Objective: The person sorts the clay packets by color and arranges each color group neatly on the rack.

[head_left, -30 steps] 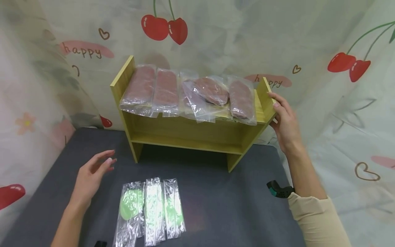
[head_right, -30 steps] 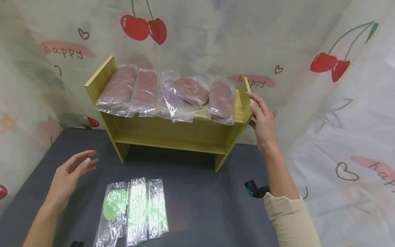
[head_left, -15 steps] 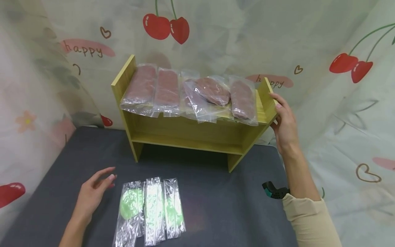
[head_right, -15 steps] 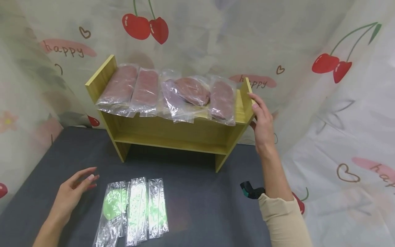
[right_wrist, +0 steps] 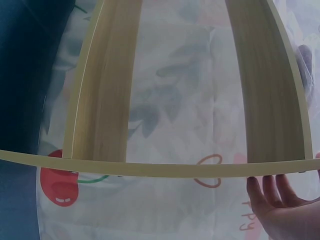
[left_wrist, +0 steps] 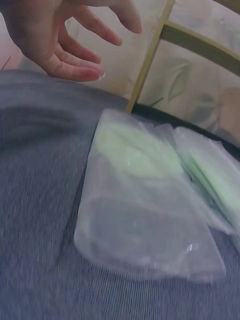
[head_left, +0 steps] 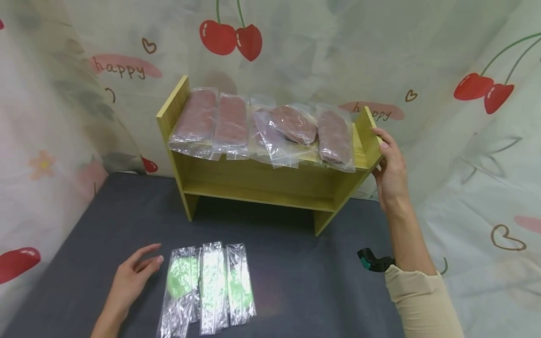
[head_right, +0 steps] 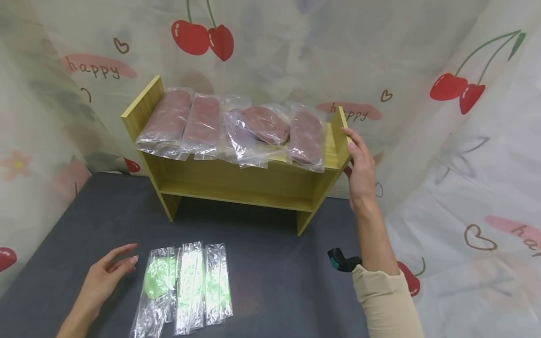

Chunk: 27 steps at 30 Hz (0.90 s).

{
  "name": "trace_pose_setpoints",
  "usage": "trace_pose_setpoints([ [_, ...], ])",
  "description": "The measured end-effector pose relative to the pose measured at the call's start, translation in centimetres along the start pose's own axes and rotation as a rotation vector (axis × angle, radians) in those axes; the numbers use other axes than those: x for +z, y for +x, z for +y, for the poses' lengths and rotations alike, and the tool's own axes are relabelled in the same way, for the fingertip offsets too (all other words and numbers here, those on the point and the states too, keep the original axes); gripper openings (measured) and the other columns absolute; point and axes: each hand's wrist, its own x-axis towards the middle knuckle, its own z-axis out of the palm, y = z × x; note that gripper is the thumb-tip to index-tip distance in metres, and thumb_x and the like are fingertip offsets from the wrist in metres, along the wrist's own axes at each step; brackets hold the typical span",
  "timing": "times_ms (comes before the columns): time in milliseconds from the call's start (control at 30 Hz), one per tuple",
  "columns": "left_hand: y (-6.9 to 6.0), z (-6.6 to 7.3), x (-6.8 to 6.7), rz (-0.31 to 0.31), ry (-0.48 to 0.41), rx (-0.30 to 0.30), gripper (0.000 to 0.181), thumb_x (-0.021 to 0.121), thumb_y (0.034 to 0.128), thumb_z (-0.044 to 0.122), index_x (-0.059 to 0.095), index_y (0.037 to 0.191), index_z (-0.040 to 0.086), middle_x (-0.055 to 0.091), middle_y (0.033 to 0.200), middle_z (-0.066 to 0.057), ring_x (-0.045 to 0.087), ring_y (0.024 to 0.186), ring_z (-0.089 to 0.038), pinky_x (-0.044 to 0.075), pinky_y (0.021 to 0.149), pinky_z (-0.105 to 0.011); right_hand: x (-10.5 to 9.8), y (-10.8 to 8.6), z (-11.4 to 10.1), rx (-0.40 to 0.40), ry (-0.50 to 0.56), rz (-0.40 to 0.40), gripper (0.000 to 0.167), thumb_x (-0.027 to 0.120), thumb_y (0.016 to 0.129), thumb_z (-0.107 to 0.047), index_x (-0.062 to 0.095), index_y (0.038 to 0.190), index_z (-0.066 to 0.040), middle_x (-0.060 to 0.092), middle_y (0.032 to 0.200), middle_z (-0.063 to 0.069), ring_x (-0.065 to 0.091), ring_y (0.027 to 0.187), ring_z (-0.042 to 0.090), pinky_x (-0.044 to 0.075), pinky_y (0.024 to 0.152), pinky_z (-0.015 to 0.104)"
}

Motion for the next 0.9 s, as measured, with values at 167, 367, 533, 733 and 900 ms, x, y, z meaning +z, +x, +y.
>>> trace_pose_setpoints([
  [167,0.0,-1.2,0.4,-0.049,0.062,-0.102,0.066,0.064,0.0943,0.049,0.046,0.148,0.015,0.053,0.142,-0.018,0.062,0.116,-0.023,0.051,0.092,-0.043,0.0,0.1,0.1,-0.004,-0.002,0.003,0.039,0.039,0.106,-0.027,0.054,0.14,-0.017,0.044,0.132,0.007,0.048,0.107,0.02,0.041,0.086,0.03],
  [367,-0.2,-2.6,1.0,-0.082,0.091,-0.16,0.068,0.066,0.0934,0.049,0.046,0.148,0.013,0.046,0.148,-0.018,0.057,0.123,-0.031,0.049,0.094,-0.045,0.2,0.2,0.1,-0.007,0.0,0.007,0.038,0.04,0.106,-0.027,0.055,0.14,-0.017,0.046,0.129,0.007,0.049,0.105,0.019,0.041,0.085,0.03],
  [533,-0.3,-3.2,1.6,-0.102,0.097,-0.161,0.071,0.069,0.0903,0.05,0.049,0.146,0.011,0.051,0.142,-0.022,0.057,0.119,-0.034,0.051,0.089,-0.044,0.1,0.1,0.0,-0.003,-0.008,0.013,0.038,0.04,0.106,-0.027,0.055,0.14,-0.018,0.045,0.131,0.006,0.048,0.105,0.019,0.04,0.086,0.032],
  [733,-0.4,-3.1,2.7,-0.078,0.184,-0.142,0.066,0.073,0.0889,0.046,0.054,0.141,0.01,0.057,0.131,-0.02,0.057,0.11,-0.033,0.049,0.082,-0.045,0.1,0.0,0.2,-0.011,-0.02,0.011,0.039,0.04,0.106,-0.028,0.054,0.141,-0.018,0.044,0.131,0.007,0.047,0.107,0.02,0.038,0.088,0.035],
  [900,-0.4,-3.3,3.8,-0.044,0.269,-0.072,0.058,0.073,0.0899,0.039,0.058,0.137,0.009,0.057,0.125,-0.019,0.055,0.105,-0.034,0.044,0.081,-0.049,0.0,-0.1,0.3,-0.023,-0.012,0.014,0.039,0.04,0.106,-0.028,0.054,0.141,-0.017,0.044,0.131,0.007,0.046,0.107,0.02,0.037,0.089,0.035],
])
